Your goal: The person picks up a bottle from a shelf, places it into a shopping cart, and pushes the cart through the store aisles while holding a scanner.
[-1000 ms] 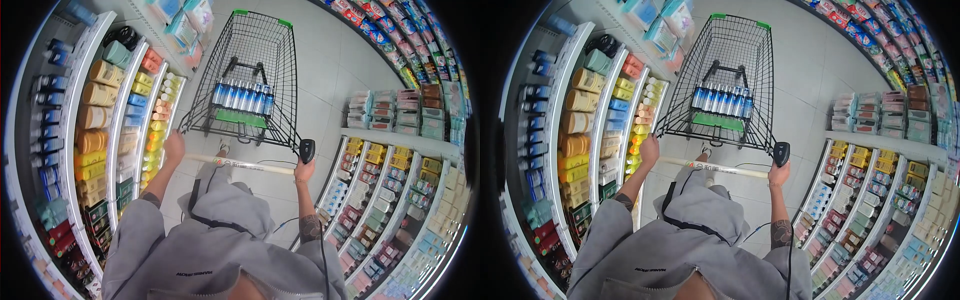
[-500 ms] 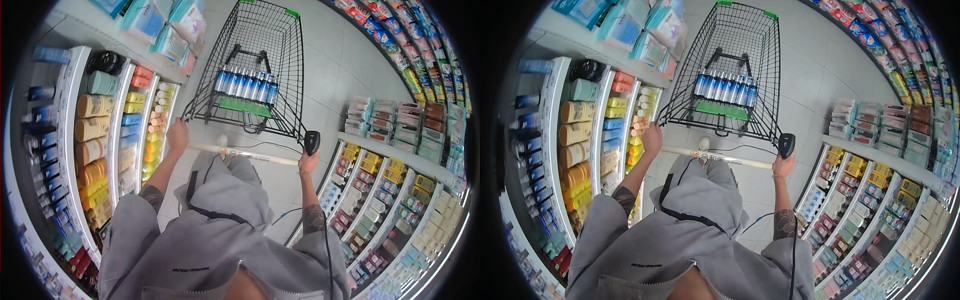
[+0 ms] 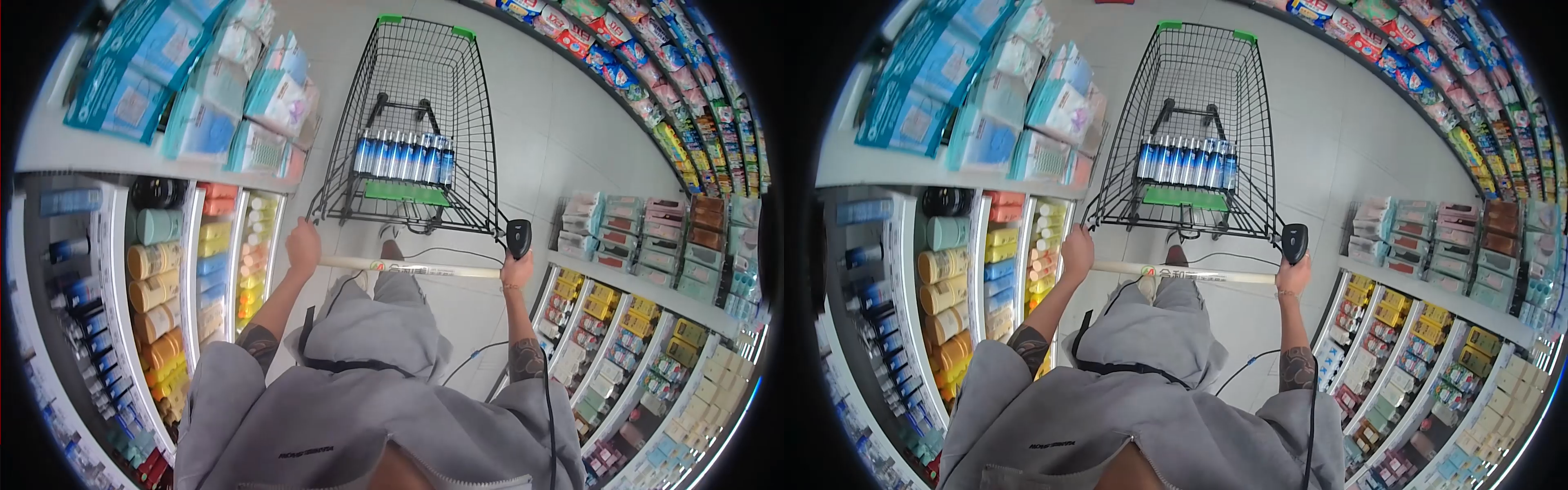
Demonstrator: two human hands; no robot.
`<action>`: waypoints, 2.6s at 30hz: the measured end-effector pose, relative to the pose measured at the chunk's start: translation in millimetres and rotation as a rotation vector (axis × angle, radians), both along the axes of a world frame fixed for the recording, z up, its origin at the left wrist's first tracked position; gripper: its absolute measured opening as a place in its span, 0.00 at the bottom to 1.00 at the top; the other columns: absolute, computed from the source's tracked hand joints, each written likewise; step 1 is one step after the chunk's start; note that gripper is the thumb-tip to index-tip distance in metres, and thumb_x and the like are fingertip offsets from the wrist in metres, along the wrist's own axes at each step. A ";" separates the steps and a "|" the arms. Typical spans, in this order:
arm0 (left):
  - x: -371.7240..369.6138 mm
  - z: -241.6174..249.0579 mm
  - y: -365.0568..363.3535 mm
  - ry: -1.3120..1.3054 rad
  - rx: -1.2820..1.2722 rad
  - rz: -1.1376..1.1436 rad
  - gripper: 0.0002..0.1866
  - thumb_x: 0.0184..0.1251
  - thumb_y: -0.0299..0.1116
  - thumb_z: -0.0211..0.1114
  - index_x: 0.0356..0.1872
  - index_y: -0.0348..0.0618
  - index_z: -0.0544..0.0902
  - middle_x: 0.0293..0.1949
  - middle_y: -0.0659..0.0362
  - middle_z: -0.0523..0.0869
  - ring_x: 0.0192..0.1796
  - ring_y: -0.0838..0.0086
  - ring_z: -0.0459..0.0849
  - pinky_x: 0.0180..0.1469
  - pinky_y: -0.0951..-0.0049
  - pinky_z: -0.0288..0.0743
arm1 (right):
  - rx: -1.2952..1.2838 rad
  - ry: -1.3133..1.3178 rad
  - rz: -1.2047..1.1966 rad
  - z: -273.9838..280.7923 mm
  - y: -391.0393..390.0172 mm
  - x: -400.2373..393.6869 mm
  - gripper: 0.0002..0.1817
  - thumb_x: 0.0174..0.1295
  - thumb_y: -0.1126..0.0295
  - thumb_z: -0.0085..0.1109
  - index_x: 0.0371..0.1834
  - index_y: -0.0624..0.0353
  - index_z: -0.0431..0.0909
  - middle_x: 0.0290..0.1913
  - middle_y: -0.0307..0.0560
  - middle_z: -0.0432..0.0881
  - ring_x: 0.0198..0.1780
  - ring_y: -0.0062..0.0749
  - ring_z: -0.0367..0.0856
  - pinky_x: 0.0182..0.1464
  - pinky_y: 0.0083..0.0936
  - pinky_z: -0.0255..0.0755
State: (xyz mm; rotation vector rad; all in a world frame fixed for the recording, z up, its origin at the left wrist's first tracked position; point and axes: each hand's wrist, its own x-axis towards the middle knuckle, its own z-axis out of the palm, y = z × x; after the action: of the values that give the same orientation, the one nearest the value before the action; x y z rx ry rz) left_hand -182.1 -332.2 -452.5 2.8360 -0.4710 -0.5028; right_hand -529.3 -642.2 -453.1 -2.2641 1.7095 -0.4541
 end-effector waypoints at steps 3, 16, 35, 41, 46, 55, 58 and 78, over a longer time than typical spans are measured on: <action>10.9 -0.9 -36.0 0.024 0.001 0.023 0.12 0.69 0.36 0.49 0.36 0.37 0.75 0.25 0.42 0.82 0.32 0.45 0.82 0.36 0.49 0.73 | -0.018 -0.029 -0.017 1.9 -39.3 22.9 0.18 0.49 0.70 0.64 0.43 0.63 0.74 0.37 0.59 0.79 0.40 0.59 0.77 0.42 0.42 0.71; 60.4 -10.9 -202.6 0.013 -0.021 -0.002 0.10 0.69 0.34 0.48 0.37 0.36 0.72 0.24 0.44 0.82 0.29 0.48 0.83 0.33 0.52 0.76 | 0.250 -0.123 -0.130 -42.8 -238.1 64.7 0.17 0.52 0.59 0.65 0.34 0.64 0.77 0.27 0.55 0.81 0.31 0.48 0.81 0.36 0.37 0.72; 320.0 -25.5 -411.5 -0.084 -0.130 -0.336 0.16 0.65 0.40 0.54 0.42 0.37 0.79 0.31 0.46 0.84 0.36 0.50 0.83 0.39 0.54 0.77 | 0.137 -0.347 -0.404 -44.8 -207.6 199.7 0.14 0.50 0.69 0.64 0.33 0.69 0.75 0.29 0.64 0.79 0.35 0.61 0.79 0.37 0.43 0.71; 346.8 -4.5 -486.1 -0.392 -0.447 -0.275 0.27 0.57 0.35 0.62 0.58 0.38 0.69 0.59 0.44 0.71 0.62 0.53 0.68 0.62 0.56 0.61 | 0.558 -0.280 -0.150 -13.2 -162.9 250.2 0.15 0.48 0.66 0.67 0.30 0.68 0.78 0.29 0.64 0.81 0.35 0.60 0.81 0.37 0.41 0.73; 278.4 -5.2 -476.5 -0.189 -0.567 -0.242 0.39 0.52 0.34 0.65 0.66 0.37 0.58 0.65 0.44 0.60 0.68 0.50 0.58 0.67 0.54 0.52 | 0.464 -0.281 -0.018 -3.7 -184.8 289.3 0.16 0.47 0.68 0.68 0.35 0.66 0.77 0.27 0.61 0.81 0.34 0.58 0.81 0.38 0.40 0.74; 278.1 -21.1 -442.2 -0.024 -0.464 -0.113 0.36 0.55 0.33 0.61 0.66 0.36 0.58 0.64 0.44 0.61 0.67 0.50 0.59 0.66 0.53 0.53 | 0.217 -0.042 0.406 -12.7 -292.9 355.8 0.15 0.44 0.69 0.65 0.35 0.65 0.79 0.57 0.56 0.70 0.54 0.50 0.72 0.54 0.37 0.70; 292.1 0.7 -438.3 -0.071 -0.476 -0.111 0.35 0.56 0.32 0.61 0.65 0.37 0.59 0.64 0.45 0.62 0.66 0.51 0.61 0.65 0.54 0.55 | 0.129 -0.034 0.604 -28.8 -324.2 375.8 0.15 0.41 0.67 0.66 0.32 0.65 0.82 0.57 0.54 0.70 0.59 0.53 0.66 0.61 0.41 0.63; 127.6 -88.4 -99.9 0.473 -0.038 0.396 0.12 0.59 0.38 0.59 0.41 0.45 0.80 0.44 0.47 0.83 0.46 0.51 0.81 0.47 0.56 0.73 | 0.784 -0.224 0.501 -139.3 -413.0 486.6 0.33 0.37 0.70 0.73 0.49 0.66 0.68 0.44 0.52 0.81 0.47 0.37 0.79 0.51 0.29 0.71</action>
State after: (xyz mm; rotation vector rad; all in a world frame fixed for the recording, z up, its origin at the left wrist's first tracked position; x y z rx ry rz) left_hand -54.5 -432.1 -540.9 2.5492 0.1625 -1.0179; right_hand -42.7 -1055.2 -592.4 -1.8454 0.9128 0.0750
